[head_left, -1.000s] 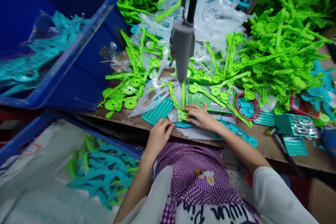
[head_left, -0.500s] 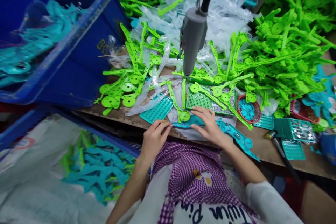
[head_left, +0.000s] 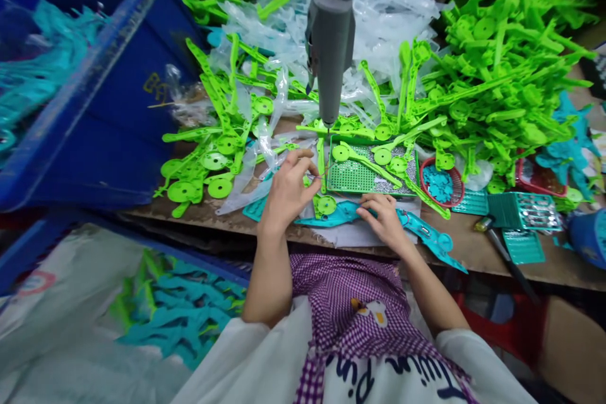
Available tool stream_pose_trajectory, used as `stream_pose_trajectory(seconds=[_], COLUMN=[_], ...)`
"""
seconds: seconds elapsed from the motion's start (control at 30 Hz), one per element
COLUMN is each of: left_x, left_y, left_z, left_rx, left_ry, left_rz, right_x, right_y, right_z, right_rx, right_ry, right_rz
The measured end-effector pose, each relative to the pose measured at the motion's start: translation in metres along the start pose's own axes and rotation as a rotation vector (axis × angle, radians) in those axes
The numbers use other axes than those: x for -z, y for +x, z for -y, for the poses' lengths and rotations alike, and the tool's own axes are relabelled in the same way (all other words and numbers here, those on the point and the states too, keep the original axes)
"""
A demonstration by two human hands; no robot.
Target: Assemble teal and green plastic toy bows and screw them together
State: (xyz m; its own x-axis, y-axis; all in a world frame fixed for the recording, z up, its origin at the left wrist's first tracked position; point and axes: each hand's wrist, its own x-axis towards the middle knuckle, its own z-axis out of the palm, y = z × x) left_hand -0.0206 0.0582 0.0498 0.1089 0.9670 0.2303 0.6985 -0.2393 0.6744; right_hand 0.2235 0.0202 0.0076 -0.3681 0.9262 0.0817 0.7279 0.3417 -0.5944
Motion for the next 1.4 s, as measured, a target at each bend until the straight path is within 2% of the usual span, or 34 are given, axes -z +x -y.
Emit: stream_pose_trajectory(seconds=[0.07, 0.2, 0.33, 0.4, 0.5, 0.57, 0.63, 0.67, 0.73, 0.8, 0.87, 0.97, 1.07, 1.13, 1.2, 1.27, 1.33, 1.4], left_x=[-0.005, -0.003, 0.012, 0.018, 0.023, 0.023, 0.020, 0.018, 0.014, 0.011, 0.010, 0.007, -0.009, -0.024, -0.037, -0.042, -0.040, -0.035], left_y=[-0.009, -0.033, -0.045, -0.051, -0.062, -0.071, -0.078, -0.081, -0.085, -0.087, -0.091, -0.099, -0.105, -0.105, -0.101, -0.096, -0.089, -0.080], left_z=[0.005, 0.014, 0.023, 0.029, 0.038, 0.038, 0.031, 0.025, 0.010, 0.000, 0.001, 0.020, 0.044, 0.052, 0.051, 0.046, 0.040, 0.033], left_rx=[-0.012, 0.039, 0.134, 0.162, 0.154, 0.141, 0.125, 0.107, 0.064, 0.037, 0.045, 0.126, 0.192, 0.181, 0.164, 0.156, 0.158, 0.130], left_ry=[-0.066, -0.202, -0.252, -0.220, -0.087, 0.008, 0.024, 0.000, -0.075, -0.123, -0.105, 0.037, 0.188, 0.220, 0.218, 0.209, 0.190, 0.160], left_rz=[0.051, 0.285, 0.341, 0.315, 0.200, 0.121, 0.098, 0.104, 0.123, 0.087, -0.013, -0.155, -0.141, -0.122, -0.132, -0.139, -0.139, -0.114], right_x=[0.004, 0.006, 0.006, 0.007, 0.014, 0.019, 0.019, 0.017, 0.006, -0.006, -0.015, -0.016, -0.010, -0.005, -0.002, 0.002, 0.003, 0.002], right_y=[0.000, 0.002, 0.003, 0.001, -0.006, -0.010, -0.009, -0.006, 0.002, 0.012, 0.017, 0.024, 0.041, 0.057, 0.069, 0.072, 0.068, 0.064], right_z=[0.001, 0.006, 0.003, -0.002, -0.002, 0.014, 0.043, 0.059, 0.087, 0.102, 0.102, 0.092, 0.090, 0.092, 0.093, 0.087, 0.078, 0.070], right_rx=[-0.027, -0.055, -0.052, -0.034, -0.028, -0.018, 0.059, 0.129, 0.280, 0.240, 0.120, 0.002, -0.009, 0.012, -0.001, -0.083, -0.181, -0.198], right_ry=[0.006, -0.057, -0.220, -0.297, -0.355, -0.328, -0.227, -0.145, 0.005, 0.118, 0.183, 0.170, 0.140, 0.195, 0.269, 0.299, 0.269, 0.217], right_rz=[-0.020, -0.063, -0.167, -0.189, -0.179, -0.187, -0.157, -0.104, 0.106, 0.216, 0.239, 0.184, 0.110, 0.079, 0.055, 0.042, 0.042, 0.074])
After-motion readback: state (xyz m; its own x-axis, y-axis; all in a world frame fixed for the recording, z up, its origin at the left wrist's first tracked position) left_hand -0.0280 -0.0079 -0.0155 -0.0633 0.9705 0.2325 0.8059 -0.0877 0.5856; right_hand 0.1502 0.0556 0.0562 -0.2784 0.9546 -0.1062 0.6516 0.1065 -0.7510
